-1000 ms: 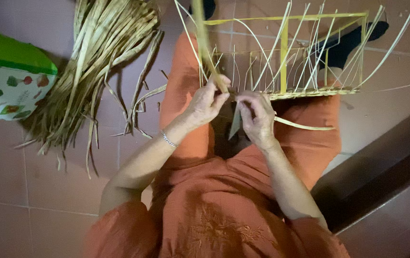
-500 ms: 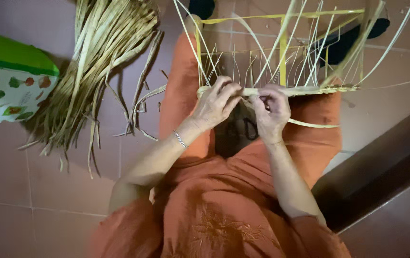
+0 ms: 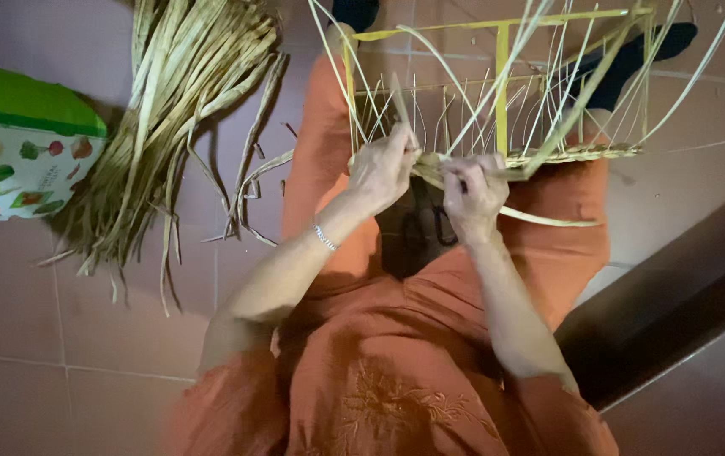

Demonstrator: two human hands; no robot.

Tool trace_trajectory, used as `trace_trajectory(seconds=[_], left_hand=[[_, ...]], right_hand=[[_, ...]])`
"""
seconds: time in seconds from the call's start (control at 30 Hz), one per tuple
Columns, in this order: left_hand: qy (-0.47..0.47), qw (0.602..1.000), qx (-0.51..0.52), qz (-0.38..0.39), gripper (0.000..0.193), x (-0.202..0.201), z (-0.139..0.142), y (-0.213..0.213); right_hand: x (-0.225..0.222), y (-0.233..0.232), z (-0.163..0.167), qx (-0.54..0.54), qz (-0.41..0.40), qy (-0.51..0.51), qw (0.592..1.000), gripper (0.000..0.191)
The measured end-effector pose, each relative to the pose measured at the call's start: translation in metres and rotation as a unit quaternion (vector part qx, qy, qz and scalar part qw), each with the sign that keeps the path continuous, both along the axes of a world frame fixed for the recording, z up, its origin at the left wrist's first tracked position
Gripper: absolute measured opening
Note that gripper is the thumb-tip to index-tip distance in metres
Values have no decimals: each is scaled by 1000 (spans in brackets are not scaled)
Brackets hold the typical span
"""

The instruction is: The person weaves a basket by interlacing dried palm leaves through a yellow metal frame held between their legs. They repeatedly thread the leaves, pull them tight, and trim excess with scissors. The basket gradually takes shape as more rows are added.

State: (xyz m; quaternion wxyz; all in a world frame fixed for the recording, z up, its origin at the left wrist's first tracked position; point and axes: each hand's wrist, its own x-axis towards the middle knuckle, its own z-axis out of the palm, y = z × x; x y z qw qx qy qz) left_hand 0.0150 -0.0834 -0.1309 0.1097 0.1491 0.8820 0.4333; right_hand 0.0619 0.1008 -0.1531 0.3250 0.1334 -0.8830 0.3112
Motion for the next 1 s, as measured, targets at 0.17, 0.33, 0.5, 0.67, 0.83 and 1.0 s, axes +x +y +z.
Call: trace_trajectory(seconds=[0.17,0.33,0.5,0.67,0.83,1.0], left_hand=[[-27,999,-5,37,19,-19,-14,11],[20,999,-10,37,19,-36,-28,16],[-17,1000,15,6,17,-49,-37,10],[2,999,44,3,17,-48,-38,5],[-63,997,-16,32,22,-45,-21,15],[-260,960,-91,47,52,-59,1,17]], right_hand=[[29,-3,-7,-118,-7,-86,989,20],[45,8,0,-166,-61,-137,975,32],[64,47,20,-108,-41,-245,963,61],[97,97,59,-199,-87,-447,868,81],[101,111,105,37,-113,-257,959,51],[39,92,113,213,-20,-147,966,47]])
